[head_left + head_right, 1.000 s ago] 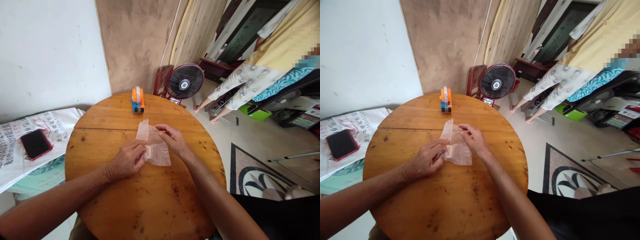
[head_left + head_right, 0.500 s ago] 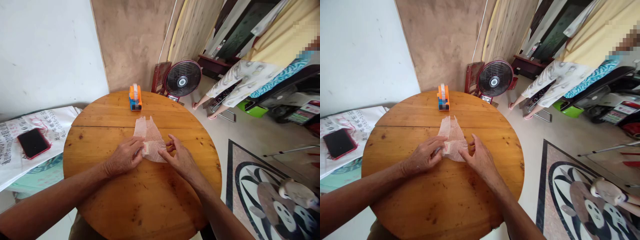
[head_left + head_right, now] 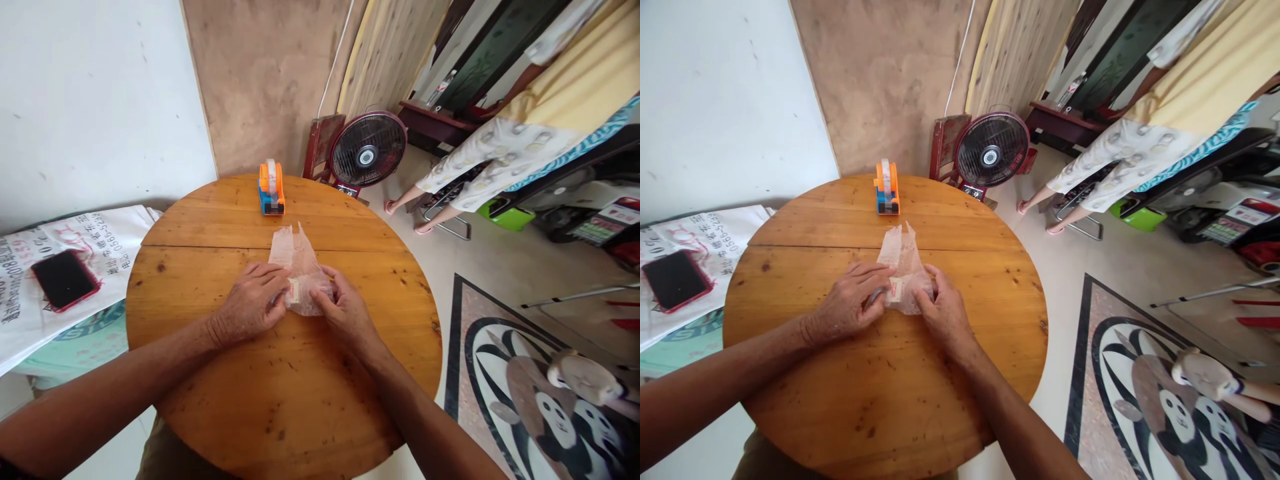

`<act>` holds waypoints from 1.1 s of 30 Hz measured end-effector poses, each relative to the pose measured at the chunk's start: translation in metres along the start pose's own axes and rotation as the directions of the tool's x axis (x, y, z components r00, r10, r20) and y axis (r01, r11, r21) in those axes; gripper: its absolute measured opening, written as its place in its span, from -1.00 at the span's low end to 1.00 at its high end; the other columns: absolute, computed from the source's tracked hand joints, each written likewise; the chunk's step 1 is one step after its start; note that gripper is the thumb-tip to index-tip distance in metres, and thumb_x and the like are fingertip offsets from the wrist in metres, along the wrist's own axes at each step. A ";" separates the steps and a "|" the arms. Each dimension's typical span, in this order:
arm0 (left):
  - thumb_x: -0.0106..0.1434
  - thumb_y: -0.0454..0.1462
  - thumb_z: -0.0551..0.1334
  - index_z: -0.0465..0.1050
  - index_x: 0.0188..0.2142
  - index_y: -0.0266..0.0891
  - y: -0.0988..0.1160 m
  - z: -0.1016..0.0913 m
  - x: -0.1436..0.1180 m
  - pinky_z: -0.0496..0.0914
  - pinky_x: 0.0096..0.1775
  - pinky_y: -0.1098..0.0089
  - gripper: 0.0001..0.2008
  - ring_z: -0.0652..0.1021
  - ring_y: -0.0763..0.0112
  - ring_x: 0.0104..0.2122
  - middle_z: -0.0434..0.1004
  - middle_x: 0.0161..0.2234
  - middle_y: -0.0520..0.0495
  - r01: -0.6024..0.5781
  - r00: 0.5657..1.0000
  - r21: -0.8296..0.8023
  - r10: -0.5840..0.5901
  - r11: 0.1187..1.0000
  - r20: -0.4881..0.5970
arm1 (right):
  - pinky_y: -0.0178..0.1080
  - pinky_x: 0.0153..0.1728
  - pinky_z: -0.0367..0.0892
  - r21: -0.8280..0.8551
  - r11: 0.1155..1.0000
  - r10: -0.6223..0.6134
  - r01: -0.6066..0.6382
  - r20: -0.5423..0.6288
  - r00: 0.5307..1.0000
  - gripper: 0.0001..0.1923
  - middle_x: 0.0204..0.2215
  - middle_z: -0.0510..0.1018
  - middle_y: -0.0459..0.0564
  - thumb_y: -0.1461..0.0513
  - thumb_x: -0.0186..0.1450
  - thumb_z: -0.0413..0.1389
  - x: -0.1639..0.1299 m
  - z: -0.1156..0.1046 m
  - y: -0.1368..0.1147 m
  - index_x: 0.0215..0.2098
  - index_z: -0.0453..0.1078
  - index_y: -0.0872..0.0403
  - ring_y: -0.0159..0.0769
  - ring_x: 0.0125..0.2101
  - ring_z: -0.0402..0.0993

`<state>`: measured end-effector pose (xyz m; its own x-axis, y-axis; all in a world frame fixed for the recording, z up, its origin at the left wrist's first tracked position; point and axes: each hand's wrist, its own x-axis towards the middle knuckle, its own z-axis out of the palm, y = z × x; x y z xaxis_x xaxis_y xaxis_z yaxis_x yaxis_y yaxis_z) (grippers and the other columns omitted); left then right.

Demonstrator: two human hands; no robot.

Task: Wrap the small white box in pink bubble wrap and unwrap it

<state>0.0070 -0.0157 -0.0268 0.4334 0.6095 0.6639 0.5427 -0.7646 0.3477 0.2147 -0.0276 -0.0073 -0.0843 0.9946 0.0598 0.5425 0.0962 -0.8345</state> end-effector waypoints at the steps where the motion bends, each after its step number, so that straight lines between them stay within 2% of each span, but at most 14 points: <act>1: 0.19 -0.42 0.15 0.42 -0.26 -0.23 0.000 0.000 0.000 0.39 -0.05 0.10 -0.86 0.56 0.11 -0.05 0.63 -0.09 -0.15 0.007 1.000 0.012 -0.007 1.000 0.008 | -0.21 -0.33 0.37 0.037 0.999 -0.003 0.003 0.000 1.000 -0.50 -0.31 0.59 0.01 0.12 0.25 0.09 0.000 0.001 -0.002 0.12 0.28 0.10 -0.24 -0.39 0.47; 6: 0.20 -0.39 0.16 0.43 -0.27 -0.22 0.001 -0.003 0.000 0.37 -0.09 0.13 -0.88 0.53 0.10 -0.09 0.64 -0.10 -0.11 0.033 0.998 0.043 -0.034 0.999 0.043 | -0.25 -0.42 0.35 0.156 0.988 -0.018 0.013 0.031 0.999 -0.50 -0.46 0.52 -0.08 0.11 0.26 0.08 0.006 0.016 -0.014 0.13 0.27 0.12 -0.30 -0.47 0.42; 11: 0.21 -0.38 0.15 0.43 -0.10 -0.27 0.002 -0.004 0.001 0.36 -0.15 0.15 -0.74 0.51 0.08 -0.14 0.64 -0.15 -0.13 0.045 0.998 0.042 -0.047 0.998 0.048 | -0.28 -0.42 0.34 0.128 0.990 -0.065 0.064 0.003 0.998 -0.51 -0.49 0.46 -0.10 0.12 0.26 0.10 0.009 0.028 -0.023 0.10 0.32 0.18 -0.33 -0.47 0.39; 16: 0.21 -0.36 0.14 0.42 -0.26 -0.25 0.001 -0.003 0.001 0.34 -0.21 0.17 -0.88 0.50 0.10 -0.20 0.58 -0.30 -0.17 0.079 0.995 0.046 -0.082 0.996 0.064 | -0.27 -0.37 0.38 0.091 0.992 -0.098 0.092 0.061 0.993 -0.52 -0.38 0.54 -0.01 0.18 0.28 0.07 0.002 0.026 -0.033 0.14 0.30 0.19 -0.34 -0.44 0.46; 18: 0.21 -0.34 0.15 0.40 -0.24 -0.25 0.000 -0.002 0.000 0.35 -0.23 0.19 -0.88 0.50 0.13 -0.24 0.55 -0.30 -0.19 0.104 0.993 0.029 -0.106 0.994 0.043 | -0.24 -0.31 0.41 0.061 0.991 -0.125 0.120 0.082 0.989 -0.53 -0.29 0.58 0.04 0.18 0.30 0.04 -0.004 0.023 -0.037 0.16 0.29 0.18 -0.31 -0.38 0.50; 22: 0.18 -0.34 0.18 0.34 -0.04 -0.26 -0.001 0.001 -0.003 0.39 -0.15 0.18 -0.68 0.50 0.16 -0.20 0.53 -0.19 -0.18 0.172 0.985 -0.070 -0.171 0.983 0.020 | -0.20 -0.18 0.41 -0.041 0.975 -0.214 0.220 0.123 0.969 -0.55 -0.17 0.60 0.10 0.26 0.34 -0.05 -0.012 0.016 -0.039 0.18 0.27 0.17 -0.27 -0.26 0.53; 26: 0.14 -0.35 0.19 0.24 0.10 -0.28 -0.001 -0.002 -0.003 0.38 -0.04 0.13 -0.51 0.48 0.14 -0.09 0.50 -0.05 -0.23 0.212 0.976 -0.164 -0.219 0.963 -0.021 | -0.19 -0.21 0.40 -0.165 0.943 -0.266 0.290 0.151 0.952 -0.50 -0.15 0.59 0.13 0.31 0.31 -0.03 -0.011 0.019 -0.036 0.22 0.22 0.19 -0.27 -0.29 0.52; 28: 0.10 -0.39 0.16 0.28 0.06 -0.26 -0.001 -0.006 -0.002 0.37 -0.02 0.13 -0.52 0.48 0.16 -0.07 0.48 -0.04 -0.21 0.251 0.963 -0.212 -0.266 0.944 -0.045 | -0.17 -0.23 0.39 -0.245 0.925 -0.260 0.292 0.154 0.953 -0.47 -0.16 0.59 0.13 0.32 0.28 0.00 -0.009 0.023 -0.035 0.22 0.21 0.20 -0.25 -0.30 0.51; 30: 0.06 -0.41 0.13 0.32 -0.03 -0.24 -0.001 -0.011 0.000 0.39 -0.09 0.20 -0.57 0.48 0.23 -0.13 0.49 -0.12 -0.15 0.297 0.945 -0.269 -0.323 0.916 -0.054 | -0.15 -0.25 0.38 -0.325 0.905 -0.237 0.276 0.155 0.959 -0.44 -0.18 0.60 0.12 0.32 0.25 0.04 -0.007 0.026 -0.036 0.23 0.21 0.18 -0.22 -0.32 0.51; 33: 0.14 -0.33 0.16 0.37 -0.25 -0.21 0.000 -0.013 0.004 0.38 -0.27 0.32 -0.85 0.45 0.34 -0.31 0.44 -0.33 -0.04 0.383 0.913 -0.302 -0.408 0.873 -0.023 | -0.13 -0.27 0.37 -0.394 0.881 -0.217 0.262 0.155 0.964 -0.41 -0.18 0.60 0.13 0.29 0.25 0.06 -0.006 0.029 -0.036 0.25 0.19 0.15 -0.19 -0.32 0.50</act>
<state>-0.0010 -0.0162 -0.0156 0.1573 0.8633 0.4795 0.4220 -0.4977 0.7578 0.1712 -0.0378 0.0066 -0.3285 0.9319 0.1536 0.7855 0.3599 -0.5035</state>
